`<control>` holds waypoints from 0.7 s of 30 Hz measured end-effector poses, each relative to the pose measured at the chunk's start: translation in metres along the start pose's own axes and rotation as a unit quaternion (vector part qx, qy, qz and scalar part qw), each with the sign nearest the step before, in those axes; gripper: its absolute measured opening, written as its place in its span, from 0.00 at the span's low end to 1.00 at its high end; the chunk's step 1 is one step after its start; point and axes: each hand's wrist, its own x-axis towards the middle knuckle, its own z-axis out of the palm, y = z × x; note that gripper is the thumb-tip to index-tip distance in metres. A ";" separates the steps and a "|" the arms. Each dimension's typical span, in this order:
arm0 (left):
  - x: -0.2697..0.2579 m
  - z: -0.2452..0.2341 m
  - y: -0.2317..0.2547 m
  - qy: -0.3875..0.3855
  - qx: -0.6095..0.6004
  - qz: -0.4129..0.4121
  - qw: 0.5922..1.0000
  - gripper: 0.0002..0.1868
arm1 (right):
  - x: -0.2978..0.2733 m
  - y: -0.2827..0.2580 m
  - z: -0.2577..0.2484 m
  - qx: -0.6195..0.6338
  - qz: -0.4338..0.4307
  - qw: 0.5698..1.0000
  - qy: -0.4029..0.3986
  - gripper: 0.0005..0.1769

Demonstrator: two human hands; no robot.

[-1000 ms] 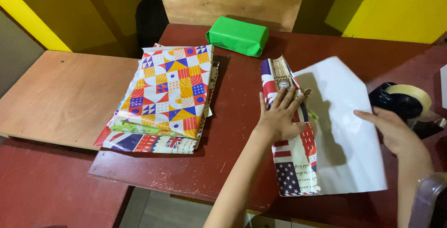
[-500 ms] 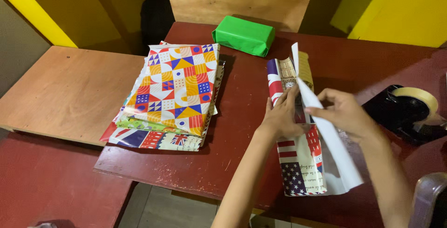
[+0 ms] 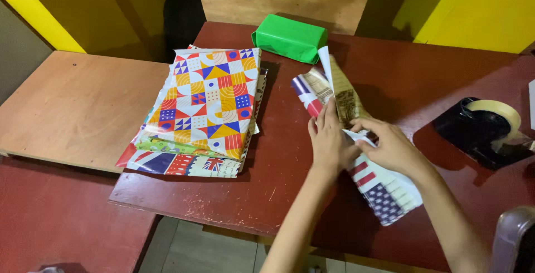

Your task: The person wraps a small rectangular item in green paper, folds the edges, and secures it with clear tape. Then they place a stuffed toy on a sheet of patterned wrapping paper, fold the paper around the toy, and tape the seams to complete the wrapping.

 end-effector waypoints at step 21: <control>-0.004 -0.025 0.007 0.068 -0.146 -0.039 0.986 0.61 | -0.016 0.006 0.000 -0.176 -0.042 0.982 0.049 0.17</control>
